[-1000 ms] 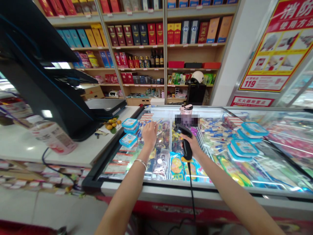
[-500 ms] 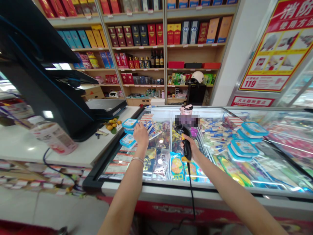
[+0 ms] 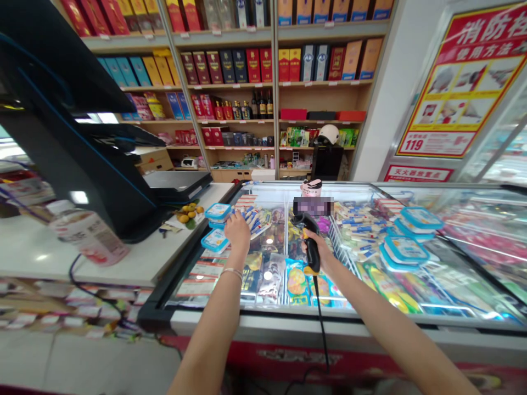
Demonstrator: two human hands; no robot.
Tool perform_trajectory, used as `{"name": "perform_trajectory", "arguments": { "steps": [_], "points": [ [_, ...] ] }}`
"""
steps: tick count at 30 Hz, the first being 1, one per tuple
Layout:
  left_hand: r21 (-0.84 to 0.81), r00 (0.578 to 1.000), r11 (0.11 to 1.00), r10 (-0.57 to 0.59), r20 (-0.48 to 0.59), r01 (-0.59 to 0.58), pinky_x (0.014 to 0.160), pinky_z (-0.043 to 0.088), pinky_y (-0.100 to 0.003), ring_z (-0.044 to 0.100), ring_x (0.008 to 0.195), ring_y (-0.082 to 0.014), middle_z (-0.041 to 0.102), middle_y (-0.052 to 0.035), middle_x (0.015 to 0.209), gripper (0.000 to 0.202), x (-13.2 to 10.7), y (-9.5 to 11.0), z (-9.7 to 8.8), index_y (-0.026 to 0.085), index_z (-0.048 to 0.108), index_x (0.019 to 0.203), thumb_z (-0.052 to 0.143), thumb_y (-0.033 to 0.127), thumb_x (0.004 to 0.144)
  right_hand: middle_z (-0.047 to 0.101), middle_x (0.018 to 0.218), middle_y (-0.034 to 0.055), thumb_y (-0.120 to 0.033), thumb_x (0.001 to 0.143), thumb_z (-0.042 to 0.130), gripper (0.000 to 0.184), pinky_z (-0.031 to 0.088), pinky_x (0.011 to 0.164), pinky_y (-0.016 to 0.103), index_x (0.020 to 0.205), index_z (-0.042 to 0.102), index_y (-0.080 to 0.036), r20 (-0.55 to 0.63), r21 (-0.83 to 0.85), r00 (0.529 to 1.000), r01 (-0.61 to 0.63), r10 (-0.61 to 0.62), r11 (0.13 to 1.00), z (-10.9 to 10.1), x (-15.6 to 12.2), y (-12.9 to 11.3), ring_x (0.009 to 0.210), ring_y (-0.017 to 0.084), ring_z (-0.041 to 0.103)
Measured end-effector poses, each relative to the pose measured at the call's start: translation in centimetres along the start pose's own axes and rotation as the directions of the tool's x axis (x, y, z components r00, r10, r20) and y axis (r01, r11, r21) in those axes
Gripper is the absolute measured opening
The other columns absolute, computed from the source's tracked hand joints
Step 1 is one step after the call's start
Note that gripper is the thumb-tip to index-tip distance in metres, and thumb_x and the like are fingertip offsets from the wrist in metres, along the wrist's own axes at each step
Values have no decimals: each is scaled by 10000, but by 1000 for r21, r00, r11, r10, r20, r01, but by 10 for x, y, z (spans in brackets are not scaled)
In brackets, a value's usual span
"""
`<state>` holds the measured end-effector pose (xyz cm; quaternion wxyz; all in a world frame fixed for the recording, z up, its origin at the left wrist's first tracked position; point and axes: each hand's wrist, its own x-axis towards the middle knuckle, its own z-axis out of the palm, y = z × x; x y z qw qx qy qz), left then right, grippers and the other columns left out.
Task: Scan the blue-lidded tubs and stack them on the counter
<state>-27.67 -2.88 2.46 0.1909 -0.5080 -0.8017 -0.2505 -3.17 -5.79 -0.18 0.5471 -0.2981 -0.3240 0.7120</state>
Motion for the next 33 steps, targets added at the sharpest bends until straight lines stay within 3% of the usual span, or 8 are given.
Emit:
{"name": "perform_trajectory", "arguments": {
  "steps": [3,7,12,15,20,22,26,33],
  "points": [
    [6,1000,1000,-6,-25,6,800,481,-376,593,1011,-307,656,-169,1042,381,0,1,0,93,570,1162,275,135,925,555,532,-43,-372,600,821,353,393,342,203,745,548,-202,-15,-49,998,63,-64,997,9,-4,-11,395,100,505],
    [0,995,999,54,-83,-54,829,468,-402,568,1045,-321,640,-188,1097,383,-3,4,-4,91,570,1165,279,137,922,548,541,-45,-396,634,790,329,379,334,189,763,558,-203,-26,-51,968,250,-251,967,12,-32,-59,393,85,478],
    [-101,959,958,254,-129,-268,919,428,-424,542,1094,-317,612,-184,1160,365,-15,31,-11,111,555,1209,334,193,931,544,606,-41,-393,640,774,301,393,352,167,738,562,-204,-160,-83,815,551,-557,830,-39,-98,-139,413,58,467],
    [-219,878,850,468,-104,-479,953,416,-396,545,1087,-281,615,-142,1143,325,-31,71,-15,152,561,1180,348,230,947,566,680,-40,-361,654,781,298,407,361,160,745,542,-206,-293,-132,697,648,-654,750,-88,-129,-172,426,47,481],
    [-456,650,559,757,-60,-693,946,438,-365,559,1076,-243,609,-120,1142,290,-70,165,-17,165,542,1194,393,232,955,561,645,-46,-328,679,792,292,421,355,162,748,536,-206,-470,-158,611,652,-638,741,-155,-146,-187,409,53,482],
    [-547,613,494,789,-45,-676,944,447,-349,565,1086,-230,607,-116,1152,276,-83,200,-14,162,553,1181,402,215,956,568,641,-46,-322,658,806,302,426,356,153,751,547,-196,-521,-149,602,633,-605,760,-174,-146,-184,412,52,494],
    [-643,606,468,795,8,-606,962,454,-333,573,1109,-211,606,-112,1174,260,-95,251,4,153,570,1166,435,187,947,567,618,-60,-333,637,812,319,432,357,137,754,554,-185,-608,-105,614,565,-503,818,-204,-146,-173,412,51,514],
    [-668,595,500,797,105,-551,951,465,-347,606,1057,-208,633,-130,1119,220,-93,284,34,127,621,1088,472,184,936,520,500,-66,-371,686,765,274,443,334,173,742,561,-195,-634,-24,693,425,-342,905,-228,-144,-164,370,86,513]
  ]
}}
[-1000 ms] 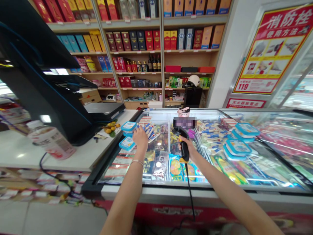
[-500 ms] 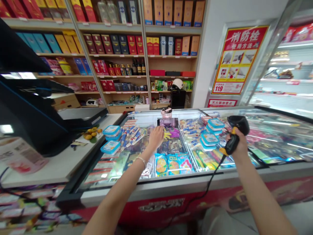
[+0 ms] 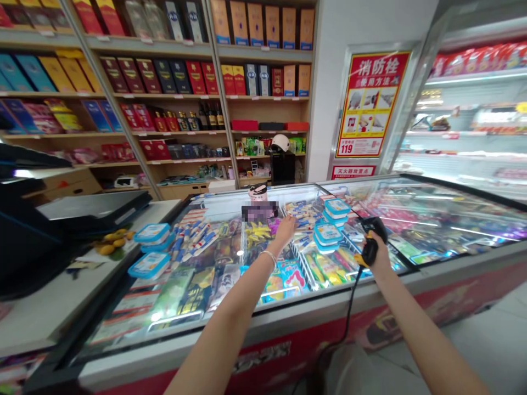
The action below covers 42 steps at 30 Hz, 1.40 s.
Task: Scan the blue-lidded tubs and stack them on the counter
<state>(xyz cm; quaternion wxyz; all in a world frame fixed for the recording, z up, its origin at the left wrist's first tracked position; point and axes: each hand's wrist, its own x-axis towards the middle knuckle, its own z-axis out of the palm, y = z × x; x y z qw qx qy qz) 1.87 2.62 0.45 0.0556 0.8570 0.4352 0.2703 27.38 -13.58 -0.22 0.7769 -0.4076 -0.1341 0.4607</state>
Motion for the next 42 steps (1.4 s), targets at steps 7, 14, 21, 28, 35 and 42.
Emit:
{"name": "perform_trajectory", "arguments": {
  "steps": [7,14,21,28,35,42],
  "points": [
    [25,999,999,-44,4,44,927,462,-361,604,1045,-224,635,-136,1084,164,7,-1,4,128,617,1021,543,225,912,525,490,-68,-388,693,755,286,459,324,222,773,557,-199,-15,-43,997,-74,73,996,5,-6,-2,343,107,502],
    [71,999,996,-50,-13,51,971,410,-437,591,1082,-290,673,-148,1022,151,9,7,1,134,616,967,566,260,901,512,507,-72,-400,690,759,301,437,313,200,765,539,-208,-4,-47,999,-41,41,998,7,-7,-4,343,94,488],
    [13,981,998,58,-186,-56,908,450,-352,606,1006,-223,655,-112,1027,187,-24,-5,-51,153,576,1076,458,224,950,515,624,-69,-375,699,758,296,443,397,109,769,529,-201,160,168,978,110,-137,980,18,-22,-10,420,26,475],
    [-156,927,988,-49,-371,-10,815,514,-277,628,854,-136,623,-54,1052,189,-97,-73,-126,192,610,1037,453,202,934,428,511,-61,-434,704,734,289,381,339,139,750,564,-205,418,79,895,136,-157,987,111,-80,-7,395,58,435],
    [-161,841,984,-150,-519,77,874,491,-298,619,968,-167,660,-43,1003,134,-138,-116,-148,194,599,980,497,193,894,650,672,-27,-341,596,827,394,441,344,237,855,552,-232,623,-72,778,158,-79,985,211,-95,84,397,120,547],
    [-19,848,993,-112,-518,120,913,454,-319,631,1017,-182,695,-44,1060,184,-150,-127,-151,215,591,1045,464,196,913,651,604,-73,-362,601,831,546,446,323,264,979,449,-267,619,-297,784,180,46,938,216,-77,154,346,157,553]
  ]
}}
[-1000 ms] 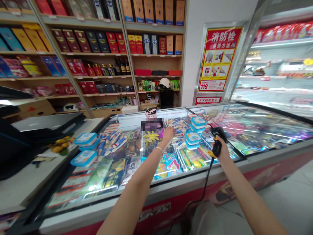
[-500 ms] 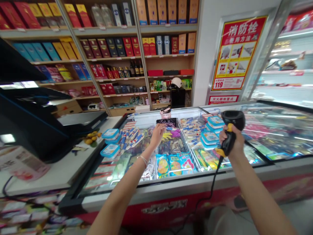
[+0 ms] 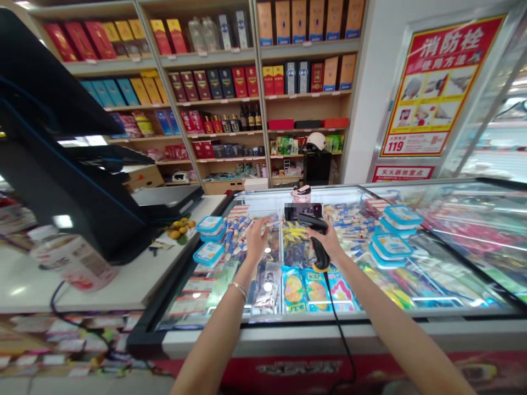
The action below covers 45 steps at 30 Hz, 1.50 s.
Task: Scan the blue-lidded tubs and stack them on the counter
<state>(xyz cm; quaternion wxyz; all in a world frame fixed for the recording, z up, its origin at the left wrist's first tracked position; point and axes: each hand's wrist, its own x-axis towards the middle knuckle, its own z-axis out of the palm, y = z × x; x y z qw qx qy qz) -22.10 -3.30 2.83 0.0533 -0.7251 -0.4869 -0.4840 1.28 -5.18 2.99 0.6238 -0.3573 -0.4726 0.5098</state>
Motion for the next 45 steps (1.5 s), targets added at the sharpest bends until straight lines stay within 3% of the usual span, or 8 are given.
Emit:
{"name": "perform_trajectory", "arguments": {
  "steps": [6,12,29,31,34,39,45],
  "points": [
    [74,990,987,143,-13,-142,915,449,-341,656,985,-191,715,-51,1064,234,1,1,-1,205,603,1077,443,154,913,652,590,-76,-387,572,857,639,448,321,282,1050,449,-267,67,-58,996,-56,60,997,-7,-5,2,311,163,533],
    [2,986,987,162,-46,-162,886,489,-309,664,982,-179,723,-46,1025,234,0,1,-2,200,575,1098,443,147,912,663,603,-63,-389,624,829,550,461,344,288,995,441,-271,85,-110,994,-60,70,992,-3,-7,12,345,168,555],
    [127,966,958,259,11,-258,874,485,-325,653,963,-189,717,-66,1028,272,-2,-4,0,187,563,1136,364,159,952,645,595,-68,-360,620,835,532,452,342,277,978,452,-268,56,-104,998,-2,8,995,-8,-4,21,340,157,547],
    [182,976,959,218,3,-215,867,478,-323,652,955,-195,710,-67,1045,256,-1,-4,-2,190,571,1127,379,188,958,651,603,-61,-365,616,838,533,451,339,280,985,467,-263,55,-74,998,-33,38,997,-7,-4,22,342,157,544],
    [325,996,945,54,-72,-28,850,465,-333,643,959,-222,689,-83,1085,244,0,-8,-9,195,588,1109,400,227,958,663,652,-29,-395,629,823,466,449,345,276,957,532,-237,94,58,988,-131,125,990,-5,-5,23,378,150,557],
    [483,958,830,-203,-204,279,795,458,-340,634,937,-255,654,-110,1106,267,2,-29,-24,187,593,1120,400,250,947,614,618,-19,-403,621,825,339,424,346,237,752,593,-193,116,230,969,-239,217,943,0,-10,28,394,102,526],
    [608,939,721,-308,-150,334,858,435,-376,626,966,-272,631,-134,1183,315,0,-43,-27,179,578,1173,384,221,928,544,539,-40,-450,598,832,373,391,357,184,725,594,-193,175,333,938,-343,301,878,0,-13,31,396,65,461]
  ]
}}
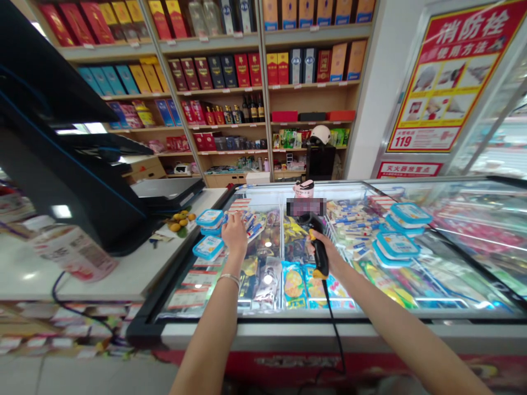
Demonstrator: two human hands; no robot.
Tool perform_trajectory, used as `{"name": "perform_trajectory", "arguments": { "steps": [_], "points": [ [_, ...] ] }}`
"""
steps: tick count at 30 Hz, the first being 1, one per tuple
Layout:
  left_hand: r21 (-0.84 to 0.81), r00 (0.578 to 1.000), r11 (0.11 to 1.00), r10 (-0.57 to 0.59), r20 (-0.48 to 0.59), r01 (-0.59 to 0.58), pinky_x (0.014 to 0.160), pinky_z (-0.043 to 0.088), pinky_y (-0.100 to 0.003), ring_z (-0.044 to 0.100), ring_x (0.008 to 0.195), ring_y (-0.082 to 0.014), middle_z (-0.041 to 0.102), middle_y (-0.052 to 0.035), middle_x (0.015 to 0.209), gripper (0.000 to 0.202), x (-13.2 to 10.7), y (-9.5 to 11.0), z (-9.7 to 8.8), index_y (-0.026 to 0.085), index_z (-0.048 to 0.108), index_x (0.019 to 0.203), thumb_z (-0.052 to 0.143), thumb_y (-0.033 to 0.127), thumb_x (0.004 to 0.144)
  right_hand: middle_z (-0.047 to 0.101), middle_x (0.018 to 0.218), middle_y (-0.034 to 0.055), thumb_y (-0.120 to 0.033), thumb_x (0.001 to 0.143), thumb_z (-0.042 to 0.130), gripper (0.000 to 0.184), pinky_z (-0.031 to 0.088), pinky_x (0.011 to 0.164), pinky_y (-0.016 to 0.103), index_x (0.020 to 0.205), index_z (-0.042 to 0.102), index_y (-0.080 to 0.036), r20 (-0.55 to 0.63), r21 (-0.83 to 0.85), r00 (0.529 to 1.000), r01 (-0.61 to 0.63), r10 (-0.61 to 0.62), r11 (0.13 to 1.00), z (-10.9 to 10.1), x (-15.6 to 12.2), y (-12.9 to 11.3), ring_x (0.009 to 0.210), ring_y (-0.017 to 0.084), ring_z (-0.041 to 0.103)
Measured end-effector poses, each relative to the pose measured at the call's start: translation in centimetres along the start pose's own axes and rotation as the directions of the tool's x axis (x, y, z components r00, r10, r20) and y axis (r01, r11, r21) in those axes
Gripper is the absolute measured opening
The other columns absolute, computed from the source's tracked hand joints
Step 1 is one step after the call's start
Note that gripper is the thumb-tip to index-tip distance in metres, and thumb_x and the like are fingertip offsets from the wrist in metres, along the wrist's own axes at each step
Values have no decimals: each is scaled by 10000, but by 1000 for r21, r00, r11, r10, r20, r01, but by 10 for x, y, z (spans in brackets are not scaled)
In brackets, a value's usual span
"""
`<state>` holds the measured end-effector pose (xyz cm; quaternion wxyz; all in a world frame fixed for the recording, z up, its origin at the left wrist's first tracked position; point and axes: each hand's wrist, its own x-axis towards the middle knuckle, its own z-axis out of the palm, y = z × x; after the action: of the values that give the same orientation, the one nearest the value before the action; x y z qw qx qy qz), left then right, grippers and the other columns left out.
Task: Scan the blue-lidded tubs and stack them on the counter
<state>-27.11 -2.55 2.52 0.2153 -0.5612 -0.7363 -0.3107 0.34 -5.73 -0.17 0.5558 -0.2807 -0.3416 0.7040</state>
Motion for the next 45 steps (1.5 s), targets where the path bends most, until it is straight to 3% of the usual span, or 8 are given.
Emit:
{"name": "perform_trajectory", "arguments": {
  "steps": [5,12,25,30,34,39,42,45],
  "points": [
    [94,998,995,7,67,-13,907,412,-440,596,1039,-316,662,-163,1104,337,-3,1,6,151,608,1149,368,252,935,498,486,-42,-509,628,799,392,364,355,165,728,614,-178,54,50,998,-38,36,998,-3,-6,-6,404,67,438],
    [46,997,998,36,64,-39,860,433,-452,602,1007,-318,681,-182,1034,338,-4,-6,17,156,670,964,340,224,935,482,468,-46,-513,629,792,390,337,337,176,702,583,-192,21,-27,999,-42,43,999,3,-12,-12,390,76,423],
    [29,994,1000,4,111,-7,872,458,-464,589,1058,-335,674,-191,1053,332,-3,-3,12,132,660,990,339,183,927,523,527,-41,-473,613,814,381,392,379,168,709,589,-182,-3,-11,1000,-4,4,1000,-1,-7,-4,410,61,452],
    [-155,997,988,-29,-69,18,981,411,-516,504,1230,-352,574,-245,1269,384,-4,9,0,94,566,1214,364,130,889,496,505,-46,-467,601,804,373,361,352,189,705,562,-202,-41,-35,995,93,-94,995,16,-22,-25,407,78,435],
    [-318,975,930,129,-182,-182,1059,355,-507,446,1283,-327,512,-223,1354,409,-9,46,-10,93,502,1273,406,131,878,402,461,-63,-561,606,742,400,321,330,203,690,531,-232,-51,-80,961,269,-273,960,11,-55,-64,386,85,370],
    [-555,866,698,493,-85,-452,998,429,-437,538,1138,-263,597,-136,1200,353,-23,128,-2,161,517,1212,434,124,870,338,472,-57,-552,630,728,371,324,331,213,664,512,-252,-174,-151,870,439,-461,886,-47,-117,-119,395,92,345],
    [-721,813,559,582,-11,-410,989,447,-394,560,1118,-234,614,-113,1153,282,-38,178,14,172,550,1148,460,141,883,372,501,-60,-508,613,769,362,337,327,190,700,542,-240,-278,-128,823,480,-496,868,-95,-142,-140,400,73,361],
    [-839,798,474,597,84,-266,958,471,-356,596,1062,-211,631,-112,1136,244,-54,217,31,165,579,1118,484,152,893,510,614,-45,-427,577,825,374,388,340,176,749,560,-226,-417,-168,727,528,-545,832,-138,-151,-148,420,57,426]
  ]
}}
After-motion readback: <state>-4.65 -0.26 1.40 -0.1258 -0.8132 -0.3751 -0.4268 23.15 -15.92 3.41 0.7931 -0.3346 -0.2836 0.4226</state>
